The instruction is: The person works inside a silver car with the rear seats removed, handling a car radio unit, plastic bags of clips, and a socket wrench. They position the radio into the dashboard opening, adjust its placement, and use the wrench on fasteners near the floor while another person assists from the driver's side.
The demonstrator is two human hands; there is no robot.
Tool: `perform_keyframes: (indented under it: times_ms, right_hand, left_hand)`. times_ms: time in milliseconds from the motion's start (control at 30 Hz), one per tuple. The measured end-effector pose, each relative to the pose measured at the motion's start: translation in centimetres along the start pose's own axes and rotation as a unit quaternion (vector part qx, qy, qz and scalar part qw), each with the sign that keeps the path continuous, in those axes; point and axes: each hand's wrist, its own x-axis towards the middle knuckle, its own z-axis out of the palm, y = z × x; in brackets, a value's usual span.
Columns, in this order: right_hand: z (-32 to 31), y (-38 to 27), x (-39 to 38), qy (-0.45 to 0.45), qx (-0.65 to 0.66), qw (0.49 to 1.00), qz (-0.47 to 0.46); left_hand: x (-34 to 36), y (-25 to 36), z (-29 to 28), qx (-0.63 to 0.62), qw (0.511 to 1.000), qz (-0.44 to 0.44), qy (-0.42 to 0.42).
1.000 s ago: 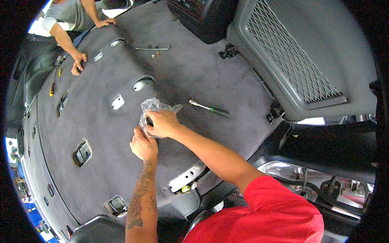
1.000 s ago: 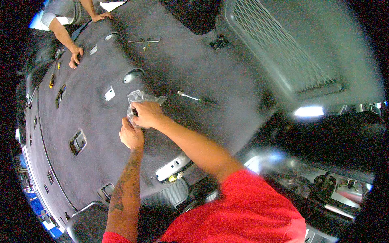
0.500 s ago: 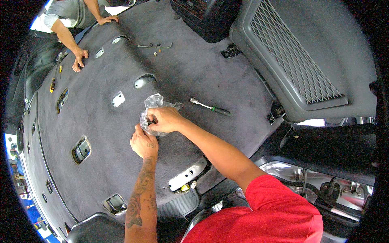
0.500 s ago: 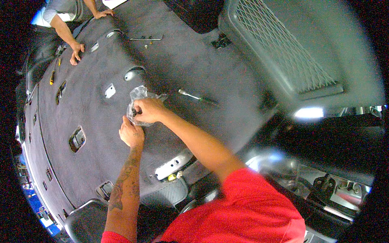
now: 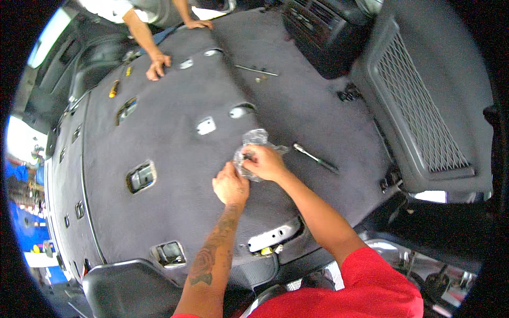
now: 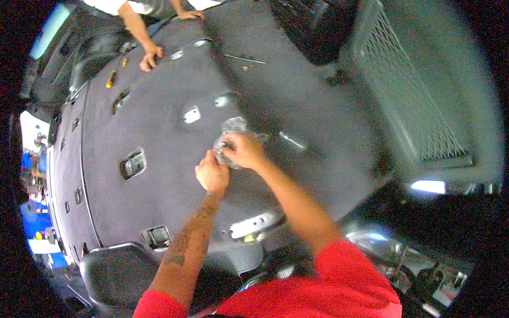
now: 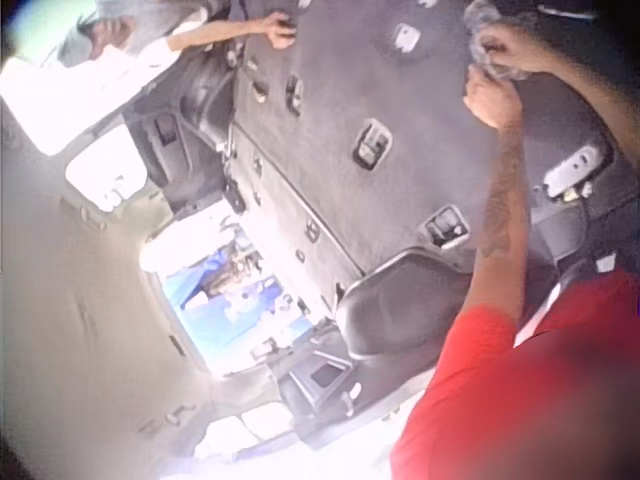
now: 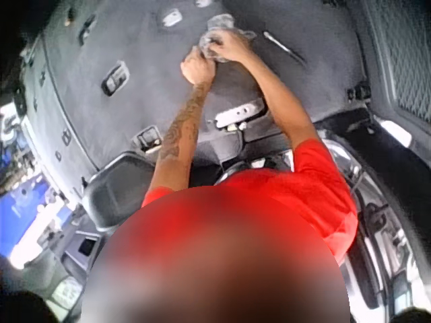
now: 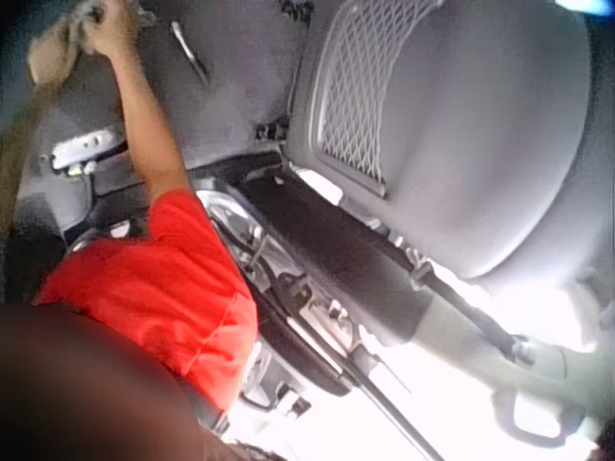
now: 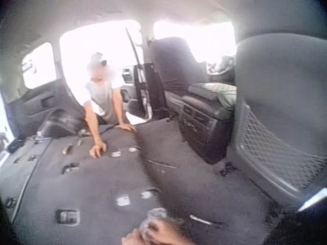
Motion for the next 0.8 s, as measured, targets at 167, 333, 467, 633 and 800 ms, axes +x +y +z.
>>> perform_keyframes:
  times_ms: [167, 333, 467, 633, 800]
  right_hand:
    - [-0.1, 0.4, 1.2, -0.095, -0.028, 0.994, 0.036]
    - [0.1, 2.0, 2.7, -0.125, -0.063, 0.990, 0.002]
    - [-0.3, 3.0, 1.8, -0.146, 0.214, 0.962, 0.087]
    - [-1.7, 3.1, 0.1, -0.101, 0.346, 0.928, 0.093]
    - [-5.6, 2.7, -1.9, -0.201, 0.299, 0.919, 0.158]
  left_hand:
    - [0.1, 0.1, -0.2, -0.065, 0.996, 0.019, 0.057]
    - [0.0, 0.0, -0.1, -0.024, 0.999, 0.006, 0.033]
    - [0.0, 0.0, 0.0, -0.013, 0.999, 0.007, 0.034]
    - [0.0, 0.2, -0.1, -0.048, 0.998, -0.001, 0.044]
    - [-0.1, 0.3, -0.3, -0.069, 0.996, 0.012, 0.055]
